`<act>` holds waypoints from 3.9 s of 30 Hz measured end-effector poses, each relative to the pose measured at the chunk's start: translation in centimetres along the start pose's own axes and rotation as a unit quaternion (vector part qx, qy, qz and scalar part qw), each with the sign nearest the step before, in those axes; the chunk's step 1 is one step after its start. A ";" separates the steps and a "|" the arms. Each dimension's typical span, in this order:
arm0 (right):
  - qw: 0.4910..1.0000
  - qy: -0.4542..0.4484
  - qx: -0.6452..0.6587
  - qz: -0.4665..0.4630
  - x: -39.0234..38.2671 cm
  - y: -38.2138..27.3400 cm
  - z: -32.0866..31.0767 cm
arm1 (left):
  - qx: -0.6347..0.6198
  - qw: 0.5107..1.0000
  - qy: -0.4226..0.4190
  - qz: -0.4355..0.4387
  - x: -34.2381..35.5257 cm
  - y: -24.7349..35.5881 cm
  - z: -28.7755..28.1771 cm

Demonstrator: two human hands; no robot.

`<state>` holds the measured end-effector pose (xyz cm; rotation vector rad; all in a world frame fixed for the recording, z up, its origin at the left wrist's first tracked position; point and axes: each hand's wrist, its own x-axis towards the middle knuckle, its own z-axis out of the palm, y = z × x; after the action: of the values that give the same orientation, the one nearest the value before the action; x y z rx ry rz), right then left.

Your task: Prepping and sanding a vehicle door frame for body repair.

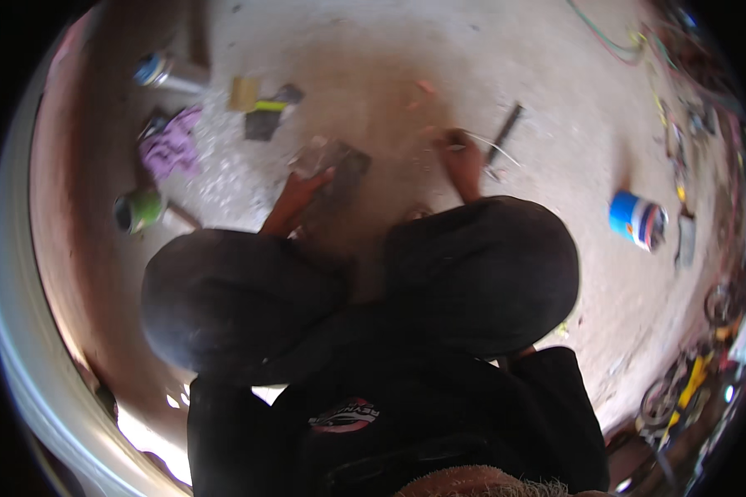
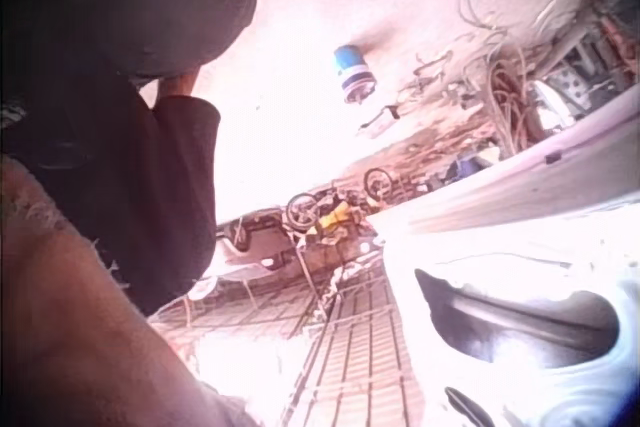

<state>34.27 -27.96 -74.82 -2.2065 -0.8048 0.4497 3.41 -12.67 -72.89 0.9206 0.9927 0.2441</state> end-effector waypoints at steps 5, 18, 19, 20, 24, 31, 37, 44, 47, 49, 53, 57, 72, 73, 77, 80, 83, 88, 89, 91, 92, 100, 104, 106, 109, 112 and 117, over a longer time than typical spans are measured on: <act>0.987 0.048 -0.138 0.066 1.7 11.1 -5.7 | -0.089 0.996 -0.018 -0.003 -0.1 0.1 -0.4; 0.964 0.076 -0.213 0.139 2.9 11.8 -5.5 | -0.080 0.993 -0.061 -0.055 -0.8 -0.3 0.7; 0.964 0.077 -0.212 0.138 2.9 11.8 -5.5 | -0.075 0.993 -0.063 -0.062 -0.9 0.0 0.6; 0.968 0.046 -0.197 0.152 2.9 11.8 -5.6 | -0.071 0.993 -0.066 -0.068 -1.1 0.2 0.4; 0.985 -0.020 0.011 0.172 4.1 16.8 -7.8 | -0.033 0.993 -0.113 -0.024 0.8 -0.9 0.0; 0.830 -0.014 0.479 0.286 0.8 8.8 -6.8 | -0.090 0.989 -0.114 -0.001 0.4 0.6 -0.2; 0.809 -0.146 0.490 0.289 -1.5 4.4 -4.5 | -0.173 0.977 -0.111 -0.049 0.2 -0.7 -1.1; 0.840 -0.325 0.391 0.187 -2.1 -3.7 -4.9 | -0.212 0.973 -0.061 -0.070 -1.8 0.1 -1.1; 0.811 -0.347 0.435 0.180 -1.5 -1.1 -3.1 | -0.212 0.974 -0.083 0.001 0.7 -0.8 -0.9; 0.871 -0.321 0.341 0.151 -1.5 -1.8 -2.4 | -0.211 0.975 -0.050 -0.041 1.8 -1.7 -2.0; 0.922 -0.322 0.154 0.153 -2.3 -4.1 -2.4 | -0.119 0.992 -0.018 0.045 4.9 -4.7 -3.8; 0.905 -0.342 0.163 0.193 -3.8 -3.2 -0.5 | -0.146 0.988 0.006 0.044 1.5 -2.7 -3.2; 0.860 -0.454 0.224 0.054 -4.2 -8.7 2.2 | 0.010 0.998 0.046 0.032 4.5 -8.2 -3.0; 0.863 -0.450 0.222 0.059 -4.3 -8.4 2.4 | 0.009 0.999 0.039 0.029 4.5 -7.7 -2.0; 0.851 -0.465 0.240 0.055 -4.7 -7.5 3.0 | -0.050 0.997 -0.045 -0.045 1.2 -3.7 2.2; 0.820 -0.511 0.257 0.022 -5.5 -8.3 4.6 | 0.000 1.000 -0.015 0.018 1.0 -4.5 1.2; 0.816 -0.506 0.280 -0.007 -5.9 -6.7 4.1 | 0.124 0.989 -0.007 0.084 2.9 -5.4 2.0; 0.829 -0.538 0.138 -0.060 -6.2 -6.7 5.2 | 0.195 0.976 0.089 -0.044 4.1 -7.8 0.4; 0.830 -0.538 0.136 -0.059 -6.1 -5.4 4.8 | 0.122 0.991 0.048 0.029 3.3 -7.0 2.2; 0.845 -0.513 0.100 -0.116 -6.0 -4.3 4.3 | 0.044 0.993 0.013 0.111 2.5 -6.2 4.2; 0.838 -0.521 0.101 -0.127 -6.3 -5.7 4.2 | 0.029 0.991 0.055 0.116 2.4 -6.7 3.9; 0.873 -0.405 0.264 -0.063 -6.3 -8.5 3.5 | 0.056 0.982 0.121 0.136 1.4 -2.4 2.8; 0.928 -0.303 0.198 -0.092 -4.5 -9.9 0.8 | 0.057 0.971 0.227 0.055 1.1 0.0 -1.4; 0.931 -0.285 0.224 -0.045 -3.3 -8.7 0.8 | -0.039 0.949 0.257 0.179 1.2 -2.4 -6.5; 0.908 -0.276 0.309 0.057 -3.0 -7.9 -0.5 | -0.112 0.930 0.301 0.180 -1.9 -2.7 -9.4; 0.912 -0.281 0.294 0.056 -2.6 -6.6 -1.0 | -0.219 0.883 0.374 0.183 -6.4 -2.7 -13.7; 0.907 -0.300 0.287 0.077 -2.2 -6.7 -0.1 | -0.216 0.824 0.504 0.146 -10.4 -5.1 -24.7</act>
<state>29.94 -25.83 -69.66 -1.5793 -0.6802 1.3080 -23.35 -8.02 -75.80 0.4721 1.6586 1.2643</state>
